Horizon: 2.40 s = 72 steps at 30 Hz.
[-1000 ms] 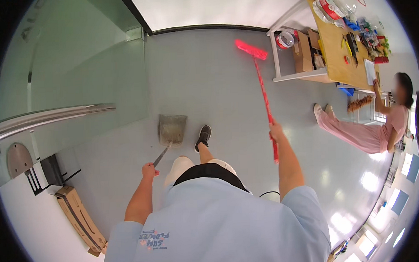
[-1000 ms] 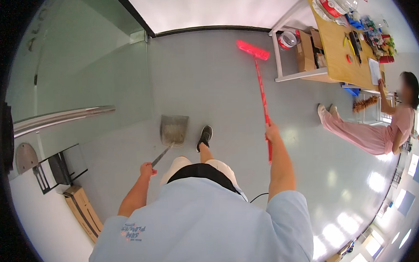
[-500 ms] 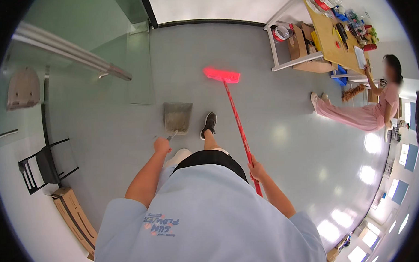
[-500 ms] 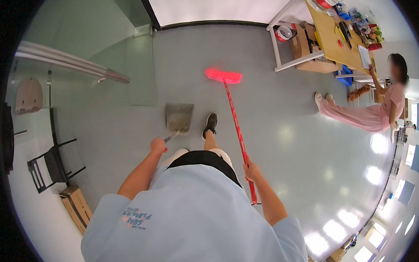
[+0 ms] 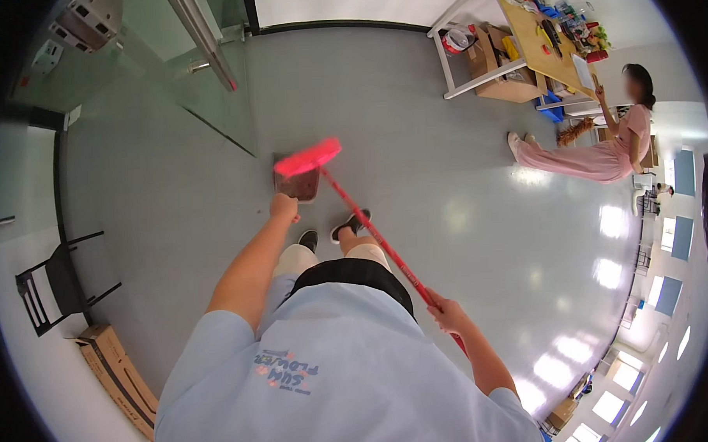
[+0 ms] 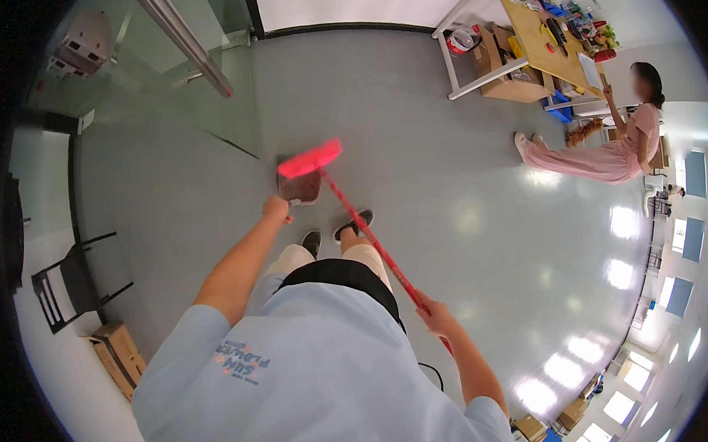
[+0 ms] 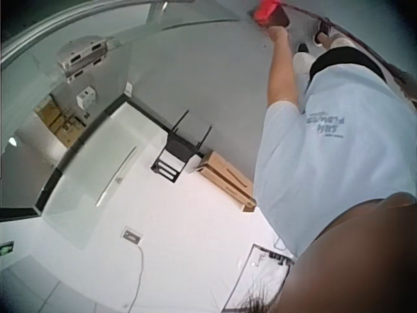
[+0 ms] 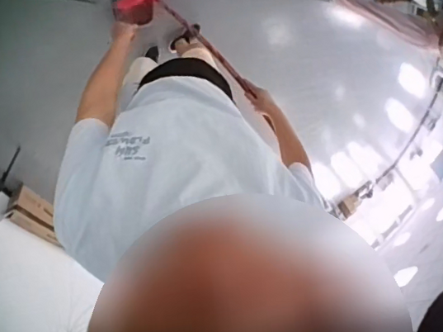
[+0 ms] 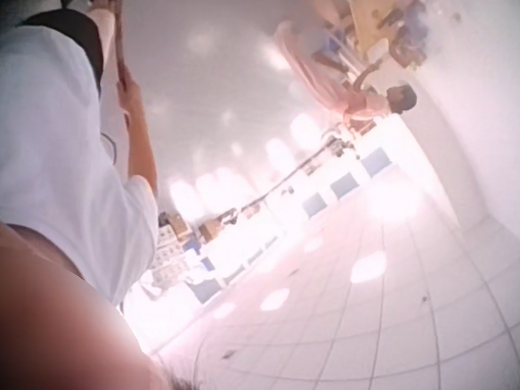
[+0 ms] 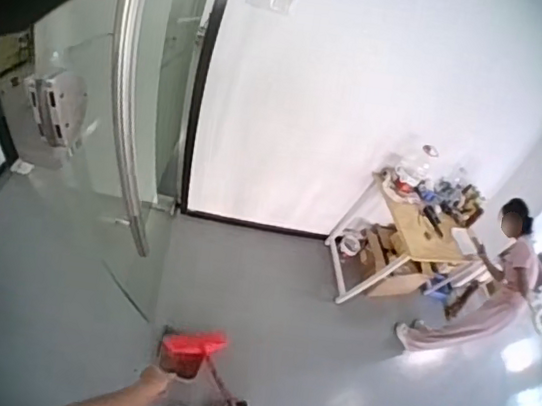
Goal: Sweeping the floor using a broom and dustpan in a large open area.
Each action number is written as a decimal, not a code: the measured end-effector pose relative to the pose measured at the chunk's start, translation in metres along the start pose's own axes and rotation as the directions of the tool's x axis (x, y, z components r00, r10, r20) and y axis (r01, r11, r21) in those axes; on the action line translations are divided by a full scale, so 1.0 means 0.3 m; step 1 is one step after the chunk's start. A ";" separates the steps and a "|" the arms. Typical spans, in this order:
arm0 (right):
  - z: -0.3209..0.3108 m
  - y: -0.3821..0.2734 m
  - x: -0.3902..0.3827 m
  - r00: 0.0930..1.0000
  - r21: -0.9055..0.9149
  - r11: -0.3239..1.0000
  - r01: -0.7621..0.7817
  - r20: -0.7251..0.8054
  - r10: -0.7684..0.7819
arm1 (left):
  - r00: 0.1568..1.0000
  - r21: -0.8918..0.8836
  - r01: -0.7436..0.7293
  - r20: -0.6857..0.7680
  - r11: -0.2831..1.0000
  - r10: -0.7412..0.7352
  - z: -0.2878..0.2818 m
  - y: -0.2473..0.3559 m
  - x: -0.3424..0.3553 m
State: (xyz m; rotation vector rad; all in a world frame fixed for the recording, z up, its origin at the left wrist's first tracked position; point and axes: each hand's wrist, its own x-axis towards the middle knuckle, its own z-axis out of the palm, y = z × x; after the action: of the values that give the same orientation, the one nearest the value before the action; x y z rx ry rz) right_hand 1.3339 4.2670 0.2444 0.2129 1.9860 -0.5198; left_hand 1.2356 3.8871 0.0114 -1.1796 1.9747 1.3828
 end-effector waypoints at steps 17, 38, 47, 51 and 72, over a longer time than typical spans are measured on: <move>-0.048 0.210 0.859 0.903 0.211 0.976 0.049 -0.428 0.047 | 0.995 0.283 -0.079 0.086 0.956 0.057 -0.031 -0.293 -0.153; 0.187 0.272 -0.125 0.990 0.443 0.893 -0.074 -0.077 0.120 | 0.986 0.326 -0.163 0.088 0.931 0.142 -0.134 -0.415 -0.169; 0.209 0.366 0.332 0.953 0.543 0.839 -0.043 -0.230 0.198 | 0.944 0.533 -0.328 0.201 0.780 0.260 -0.140 -0.419 -0.153; 0.374 0.284 0.188 0.977 0.458 0.887 -0.052 -0.161 0.140 | 0.930 0.664 -0.356 0.182 0.658 0.319 -0.108 -0.403 -0.111; 0.496 0.273 -0.131 0.956 0.769 0.638 0.044 -0.218 0.198 | 0.904 0.529 -0.388 0.378 0.755 0.201 -0.132 -0.325 -0.166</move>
State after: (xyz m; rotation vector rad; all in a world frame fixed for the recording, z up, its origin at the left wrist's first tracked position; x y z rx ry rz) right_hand 1.5023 4.2763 0.2010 0.9573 1.8884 -1.3403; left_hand 1.3481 3.8576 0.0132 -0.3467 2.1869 0.8746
